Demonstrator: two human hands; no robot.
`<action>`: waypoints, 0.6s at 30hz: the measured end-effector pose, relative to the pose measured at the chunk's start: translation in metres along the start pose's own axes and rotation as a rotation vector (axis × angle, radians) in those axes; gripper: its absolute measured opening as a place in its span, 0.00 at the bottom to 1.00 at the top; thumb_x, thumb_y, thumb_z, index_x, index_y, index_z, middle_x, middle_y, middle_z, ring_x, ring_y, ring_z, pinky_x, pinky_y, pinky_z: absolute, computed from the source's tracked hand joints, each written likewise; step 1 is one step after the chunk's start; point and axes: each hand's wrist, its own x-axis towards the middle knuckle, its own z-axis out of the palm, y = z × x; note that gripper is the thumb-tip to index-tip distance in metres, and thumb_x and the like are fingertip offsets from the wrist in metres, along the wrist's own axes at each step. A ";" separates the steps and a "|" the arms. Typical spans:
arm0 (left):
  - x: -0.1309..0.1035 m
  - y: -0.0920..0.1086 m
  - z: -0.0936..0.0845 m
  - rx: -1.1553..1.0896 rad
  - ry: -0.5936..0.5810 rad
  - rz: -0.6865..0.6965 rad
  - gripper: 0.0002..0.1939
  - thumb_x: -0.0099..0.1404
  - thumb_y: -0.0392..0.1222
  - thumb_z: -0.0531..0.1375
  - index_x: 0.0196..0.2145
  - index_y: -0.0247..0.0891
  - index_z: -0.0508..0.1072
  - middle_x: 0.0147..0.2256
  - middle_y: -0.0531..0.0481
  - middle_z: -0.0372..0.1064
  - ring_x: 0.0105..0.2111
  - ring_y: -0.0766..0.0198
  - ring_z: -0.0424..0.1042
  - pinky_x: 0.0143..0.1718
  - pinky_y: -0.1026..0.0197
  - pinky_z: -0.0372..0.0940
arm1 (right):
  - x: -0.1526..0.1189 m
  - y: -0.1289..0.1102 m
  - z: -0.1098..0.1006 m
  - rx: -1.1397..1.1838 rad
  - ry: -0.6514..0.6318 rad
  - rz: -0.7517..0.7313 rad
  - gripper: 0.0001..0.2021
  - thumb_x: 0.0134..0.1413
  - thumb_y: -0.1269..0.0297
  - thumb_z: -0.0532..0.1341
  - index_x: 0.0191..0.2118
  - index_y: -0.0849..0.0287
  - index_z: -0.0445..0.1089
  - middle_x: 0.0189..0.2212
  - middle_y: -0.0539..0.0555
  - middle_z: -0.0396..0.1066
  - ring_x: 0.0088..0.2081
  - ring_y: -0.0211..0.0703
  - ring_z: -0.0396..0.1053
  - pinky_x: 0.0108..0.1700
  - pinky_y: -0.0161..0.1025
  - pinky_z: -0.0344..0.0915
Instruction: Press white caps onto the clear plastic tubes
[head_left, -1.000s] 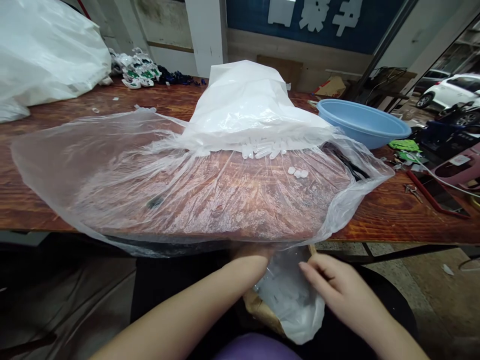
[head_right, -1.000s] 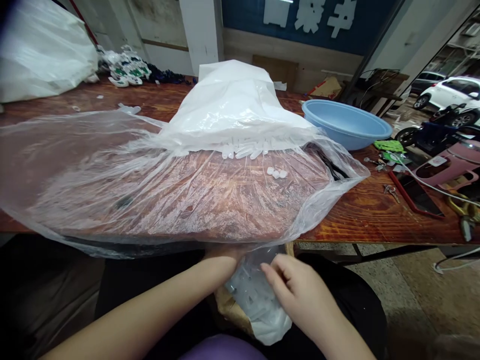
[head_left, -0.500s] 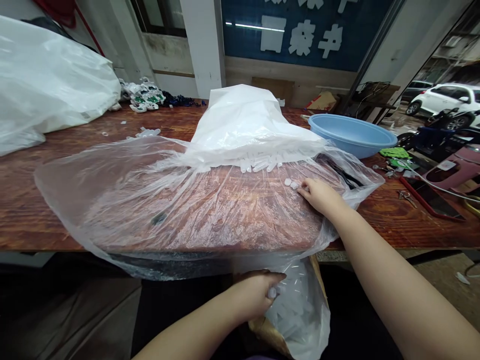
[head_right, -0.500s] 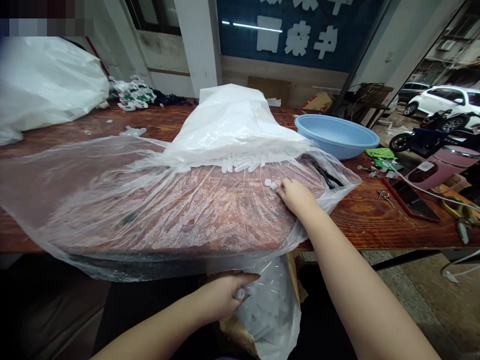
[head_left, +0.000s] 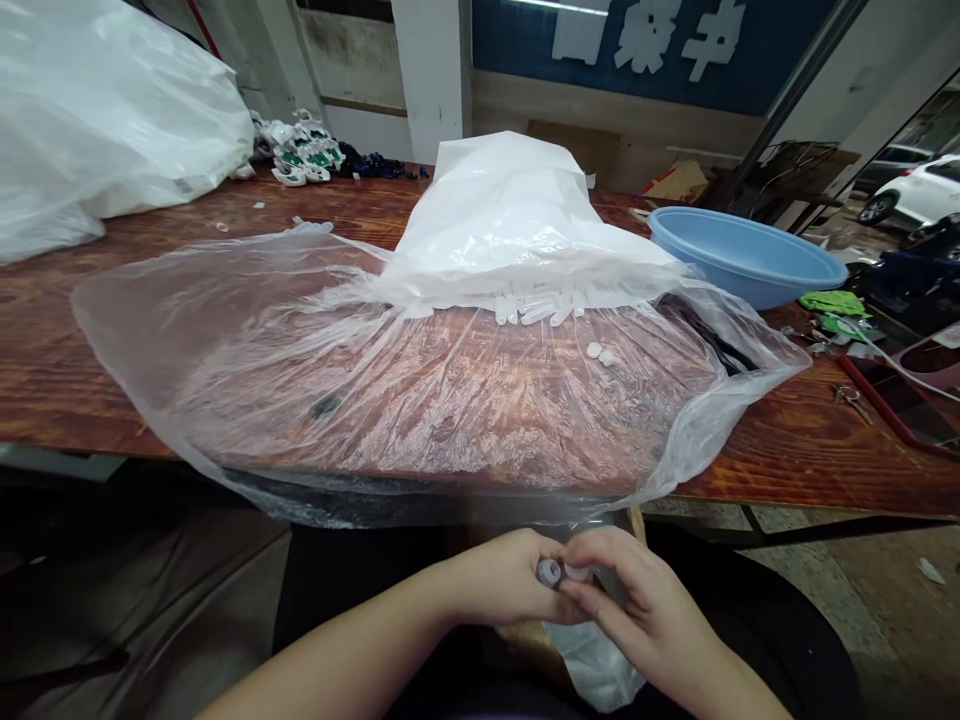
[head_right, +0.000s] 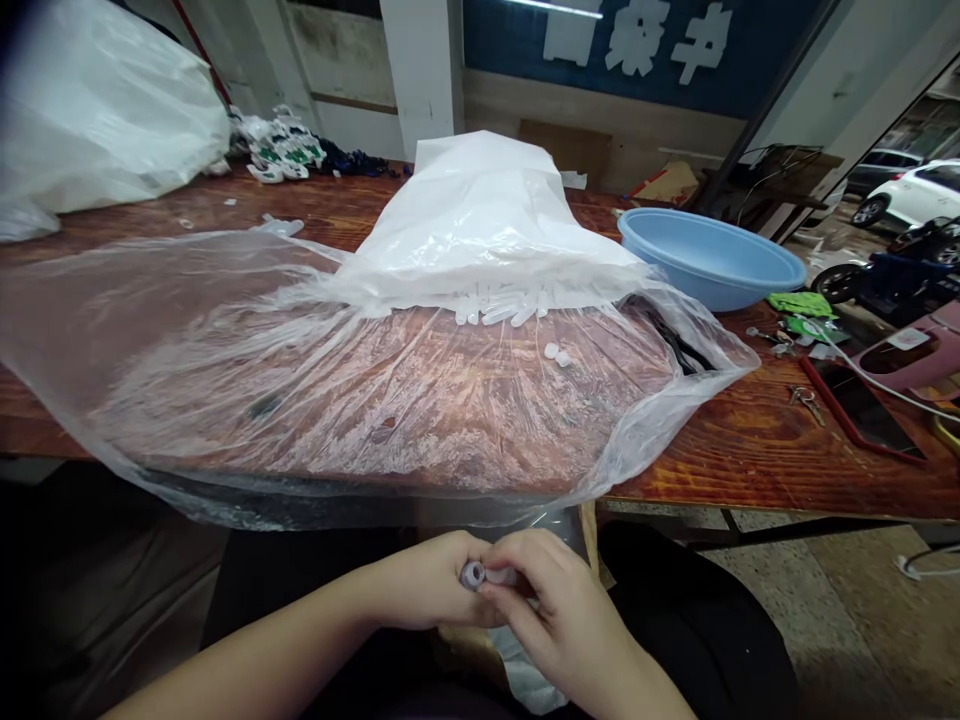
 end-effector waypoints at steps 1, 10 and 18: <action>-0.001 0.001 -0.001 -0.036 -0.023 -0.013 0.11 0.52 0.45 0.61 0.25 0.34 0.67 0.21 0.59 0.52 0.22 0.73 0.51 0.24 0.69 0.49 | -0.005 0.004 0.003 0.011 0.029 0.019 0.07 0.55 0.68 0.55 0.41 0.56 0.63 0.34 0.52 0.69 0.37 0.37 0.68 0.39 0.32 0.66; 0.001 0.001 -0.005 -0.243 -0.108 -0.139 0.27 0.43 0.53 0.67 0.36 0.37 0.64 0.23 0.58 0.59 0.19 0.75 0.54 0.19 0.70 0.48 | -0.025 0.021 -0.003 0.344 0.031 0.257 0.10 0.53 0.66 0.58 0.42 0.50 0.69 0.41 0.53 0.69 0.44 0.40 0.68 0.45 0.35 0.66; 0.003 -0.004 -0.012 -0.486 -0.162 -0.126 0.21 0.47 0.53 0.65 0.29 0.37 0.61 0.18 0.56 0.66 0.11 0.76 0.49 0.12 0.69 0.42 | -0.020 0.028 -0.004 0.266 0.127 0.113 0.11 0.50 0.68 0.61 0.40 0.49 0.71 0.34 0.52 0.69 0.37 0.37 0.69 0.38 0.29 0.67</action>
